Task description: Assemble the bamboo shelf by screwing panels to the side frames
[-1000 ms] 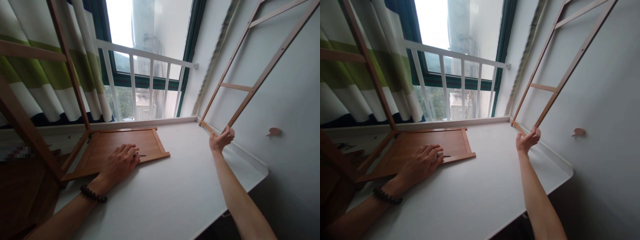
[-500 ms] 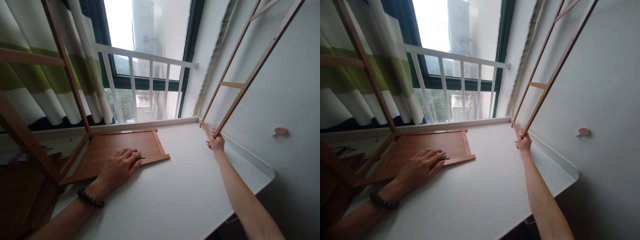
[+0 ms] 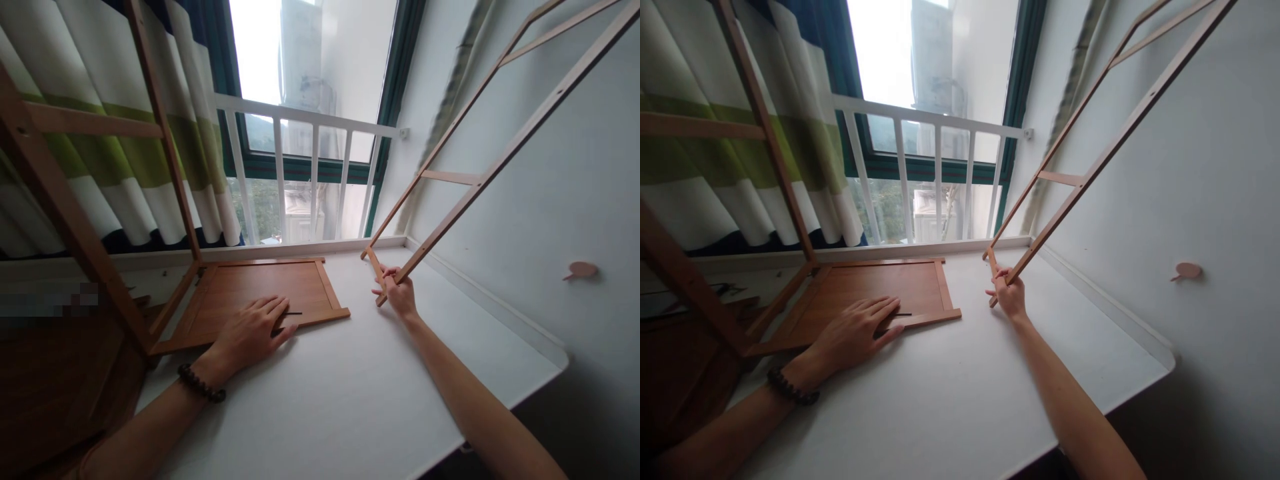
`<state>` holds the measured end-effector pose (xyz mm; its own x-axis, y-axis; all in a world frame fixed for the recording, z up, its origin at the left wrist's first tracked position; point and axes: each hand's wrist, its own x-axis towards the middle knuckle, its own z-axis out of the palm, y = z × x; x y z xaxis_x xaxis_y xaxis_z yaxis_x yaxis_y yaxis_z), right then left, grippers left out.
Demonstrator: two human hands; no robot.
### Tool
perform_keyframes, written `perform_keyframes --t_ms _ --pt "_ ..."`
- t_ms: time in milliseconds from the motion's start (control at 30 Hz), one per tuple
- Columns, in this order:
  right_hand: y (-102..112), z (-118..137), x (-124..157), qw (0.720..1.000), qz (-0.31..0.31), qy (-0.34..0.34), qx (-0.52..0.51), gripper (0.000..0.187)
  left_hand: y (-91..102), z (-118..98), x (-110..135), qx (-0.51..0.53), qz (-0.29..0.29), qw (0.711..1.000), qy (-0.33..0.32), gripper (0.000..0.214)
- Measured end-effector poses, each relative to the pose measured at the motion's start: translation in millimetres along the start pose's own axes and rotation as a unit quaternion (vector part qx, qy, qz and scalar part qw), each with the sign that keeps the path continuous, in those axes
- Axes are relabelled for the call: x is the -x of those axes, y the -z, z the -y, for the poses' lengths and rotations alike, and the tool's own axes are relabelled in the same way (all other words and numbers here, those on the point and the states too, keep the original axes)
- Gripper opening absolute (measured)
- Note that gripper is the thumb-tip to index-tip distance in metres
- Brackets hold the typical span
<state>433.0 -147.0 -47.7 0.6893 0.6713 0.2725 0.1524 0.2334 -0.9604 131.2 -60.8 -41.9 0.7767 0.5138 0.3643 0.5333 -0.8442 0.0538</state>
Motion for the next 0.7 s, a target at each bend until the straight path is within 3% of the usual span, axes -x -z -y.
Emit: perform_keyframes --t_ms 267,500,700 --pt "-21 -4 19 0.997 0.073 0.012 0.016 0.01 1.1 19 -8 0.148 -0.021 0.988 0.037 0.032" --pt "-40 0 32 0.991 0.114 0.042 0.053 0.008 -1.2 18 -10 0.108 -0.03 0.992 0.052 0.028" --pt "-45 3 38 0.982 0.146 0.07 0.099 0.008 -3.8 6 -11 0.073 -0.141 0.985 0.064 0.027"
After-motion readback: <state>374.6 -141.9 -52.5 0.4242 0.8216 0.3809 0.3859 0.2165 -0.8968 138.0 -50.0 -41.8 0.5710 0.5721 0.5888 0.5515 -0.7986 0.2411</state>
